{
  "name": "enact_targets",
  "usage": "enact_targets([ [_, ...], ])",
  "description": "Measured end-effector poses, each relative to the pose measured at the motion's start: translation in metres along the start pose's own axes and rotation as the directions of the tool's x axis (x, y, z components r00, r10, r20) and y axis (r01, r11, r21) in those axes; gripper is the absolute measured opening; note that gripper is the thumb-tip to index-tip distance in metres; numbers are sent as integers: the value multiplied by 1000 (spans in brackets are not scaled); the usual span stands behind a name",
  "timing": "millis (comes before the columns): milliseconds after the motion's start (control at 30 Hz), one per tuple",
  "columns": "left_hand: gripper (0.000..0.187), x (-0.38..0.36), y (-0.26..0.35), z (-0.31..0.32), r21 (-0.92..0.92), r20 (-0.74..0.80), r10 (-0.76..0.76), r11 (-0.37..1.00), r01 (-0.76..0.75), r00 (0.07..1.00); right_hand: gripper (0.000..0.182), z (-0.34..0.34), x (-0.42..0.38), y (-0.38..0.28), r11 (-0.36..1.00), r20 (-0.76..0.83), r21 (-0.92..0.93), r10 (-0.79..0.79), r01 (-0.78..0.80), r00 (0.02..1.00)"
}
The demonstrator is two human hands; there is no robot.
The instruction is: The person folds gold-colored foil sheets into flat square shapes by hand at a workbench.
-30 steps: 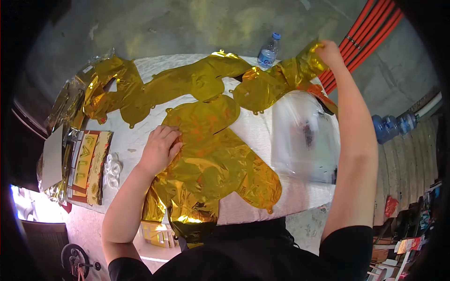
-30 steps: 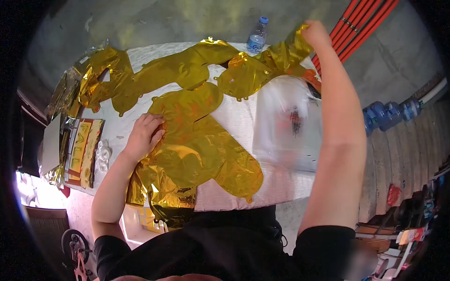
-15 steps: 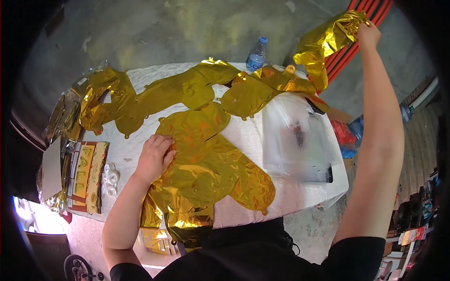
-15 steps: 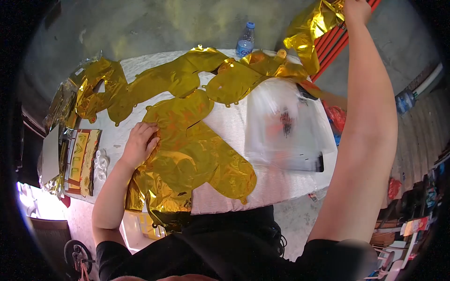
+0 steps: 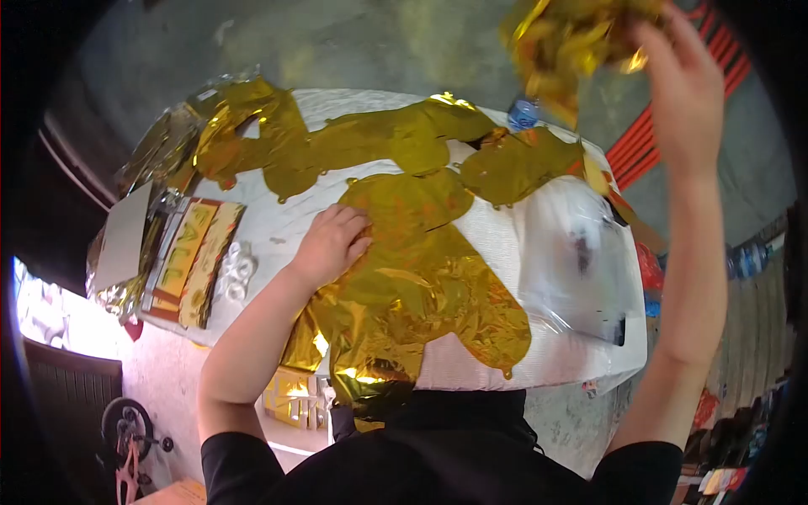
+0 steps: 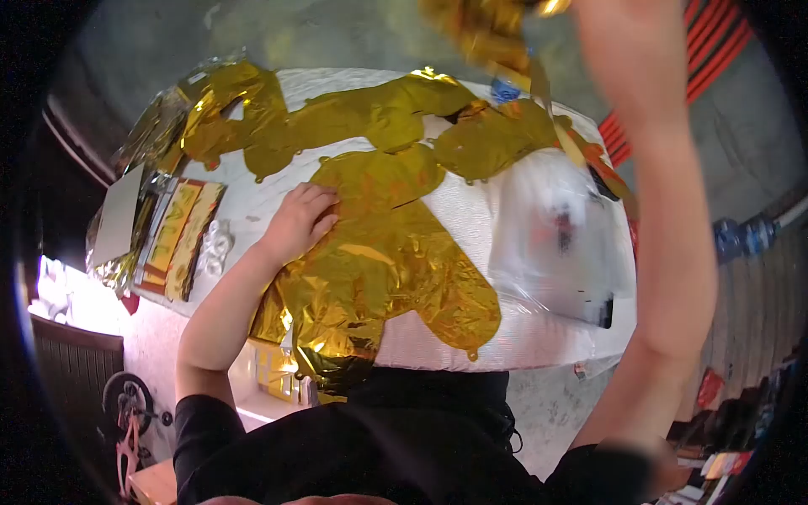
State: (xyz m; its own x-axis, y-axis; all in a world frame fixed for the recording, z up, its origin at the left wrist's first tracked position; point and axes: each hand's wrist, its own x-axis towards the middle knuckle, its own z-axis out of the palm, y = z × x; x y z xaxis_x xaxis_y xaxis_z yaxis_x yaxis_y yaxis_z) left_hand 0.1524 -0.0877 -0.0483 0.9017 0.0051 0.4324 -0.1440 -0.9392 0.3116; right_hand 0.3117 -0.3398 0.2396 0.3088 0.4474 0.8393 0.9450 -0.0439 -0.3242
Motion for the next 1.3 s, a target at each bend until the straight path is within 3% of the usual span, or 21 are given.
enact_targets([
  [33,25,0,1,1,0,-6,10,1000,-10,1000,29,10,-24,-6,996,96,-86,30,-22,995],
  [100,25,0,0,3,13,-7,-7,1000,7,1000,33,34,-65,-14,958,347,204,-261,199,901],
  [133,25,-1,0,4,14,-16,-1,1000,1,1000,37,44,-84,-20,950,436,283,-248,130,865],
  [267,27,-1,-1,3,0,-16,7,1000,-7,1000,29,71,-150,-31,901,530,220,-433,374,729],
  [433,26,-2,-3,6,4,-11,-16,1000,16,1000,27,61,-179,-53,926,707,152,-346,346,616],
  [533,26,-2,-4,8,2,-29,-8,1000,8,1000,42,37,-167,-66,982,964,179,-187,62,189],
  [567,26,-2,-4,8,1,-31,-8,1000,8,999,42,36,-167,-64,982,964,178,-186,59,188],
  [633,26,-2,-3,7,1,-23,-13,1000,13,1000,44,37,-164,-57,928,959,264,-225,-263,171],
  [667,26,-2,-2,6,2,-17,-18,1000,18,1000,47,46,-165,-48,935,975,182,-132,-306,176],
  [733,26,-2,-1,6,2,-30,-3,1000,3,1000,49,73,-170,-32,959,941,-82,164,-273,295],
  [800,27,-1,-1,5,8,-44,12,1000,-11,999,57,105,-209,5,984,779,-136,178,-114,601],
  [933,26,0,-2,4,3,-35,24,1000,-24,999,65,159,-240,30,953,710,-199,301,-229,637],
  [1033,26,0,-3,7,-2,-47,35,999,-35,998,71,170,-247,32,955,723,-275,281,-110,632],
  [1133,27,-1,-4,7,-10,-46,13,1000,-14,999,72,164,-246,30,984,803,-174,163,-36,573],
  [1200,27,-1,-3,7,-17,-33,-8,1000,7,999,73,158,-248,26,996,824,-44,-7,76,566],
  [1300,27,-2,-3,6,-13,-20,-19,1000,18,1000,72,153,-243,27,996,865,-1,-41,84,499],
])
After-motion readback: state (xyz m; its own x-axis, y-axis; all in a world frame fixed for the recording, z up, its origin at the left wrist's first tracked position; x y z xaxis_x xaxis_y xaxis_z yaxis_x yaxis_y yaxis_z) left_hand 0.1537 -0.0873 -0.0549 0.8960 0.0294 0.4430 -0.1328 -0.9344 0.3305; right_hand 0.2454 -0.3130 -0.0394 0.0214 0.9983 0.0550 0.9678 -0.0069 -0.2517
